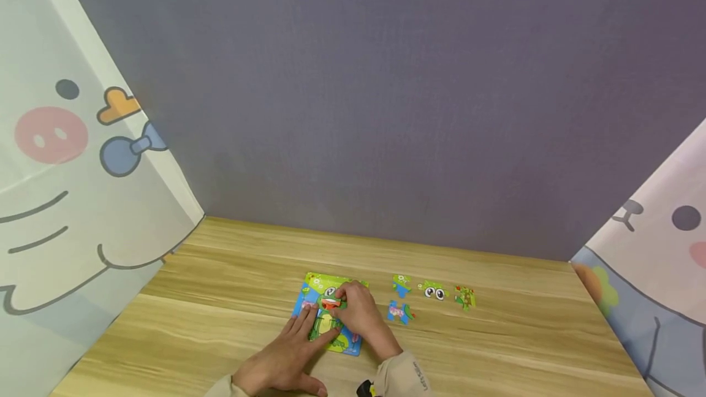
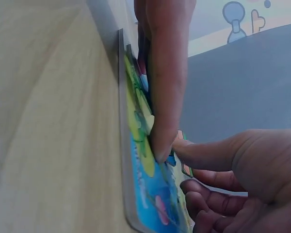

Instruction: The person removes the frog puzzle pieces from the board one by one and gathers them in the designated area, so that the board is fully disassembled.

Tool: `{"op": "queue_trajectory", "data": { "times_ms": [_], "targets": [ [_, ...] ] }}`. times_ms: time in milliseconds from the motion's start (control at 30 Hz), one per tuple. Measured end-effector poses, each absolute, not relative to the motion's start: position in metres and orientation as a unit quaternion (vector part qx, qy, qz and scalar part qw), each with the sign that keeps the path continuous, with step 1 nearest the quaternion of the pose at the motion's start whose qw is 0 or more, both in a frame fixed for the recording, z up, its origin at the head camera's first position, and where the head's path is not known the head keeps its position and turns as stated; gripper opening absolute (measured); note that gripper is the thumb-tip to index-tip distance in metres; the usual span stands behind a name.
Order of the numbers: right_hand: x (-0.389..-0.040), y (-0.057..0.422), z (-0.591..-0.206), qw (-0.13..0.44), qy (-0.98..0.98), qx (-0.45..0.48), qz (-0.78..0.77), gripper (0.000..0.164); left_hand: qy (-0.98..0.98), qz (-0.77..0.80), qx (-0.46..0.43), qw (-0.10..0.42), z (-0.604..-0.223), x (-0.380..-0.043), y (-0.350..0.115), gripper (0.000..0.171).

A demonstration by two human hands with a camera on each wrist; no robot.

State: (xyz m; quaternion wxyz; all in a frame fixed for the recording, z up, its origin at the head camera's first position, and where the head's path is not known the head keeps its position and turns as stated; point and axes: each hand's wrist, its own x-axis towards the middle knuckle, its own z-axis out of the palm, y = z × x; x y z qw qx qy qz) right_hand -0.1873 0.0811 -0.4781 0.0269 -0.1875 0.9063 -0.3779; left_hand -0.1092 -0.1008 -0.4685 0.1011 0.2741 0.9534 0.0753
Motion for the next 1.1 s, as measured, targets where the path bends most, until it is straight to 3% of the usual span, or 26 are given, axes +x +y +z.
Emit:
{"op": "queue_trajectory", "data": {
  "times_ms": [267, 733, 1100],
  "targets": [
    [-0.188, 0.084, -0.476, -0.004, 0.887, -0.215, -0.409, 0.004, 0.954, 0.073, 0.273, 0.098, -0.469, -0.109, -0.100, 0.098],
    [-0.195, 0.095, -0.472, 0.072, 0.817, -0.176, -0.545, 0.009, 0.954, 0.081, 0.267, 0.107, -0.468, -0.109, -0.101, 0.098],
    [-0.200, 0.127, -0.466, 0.066, 0.818, -0.150, -0.551, 0.009, 0.954, 0.088, 0.264, 0.110, -0.469, -0.108, -0.100, 0.100]
  ]
}}
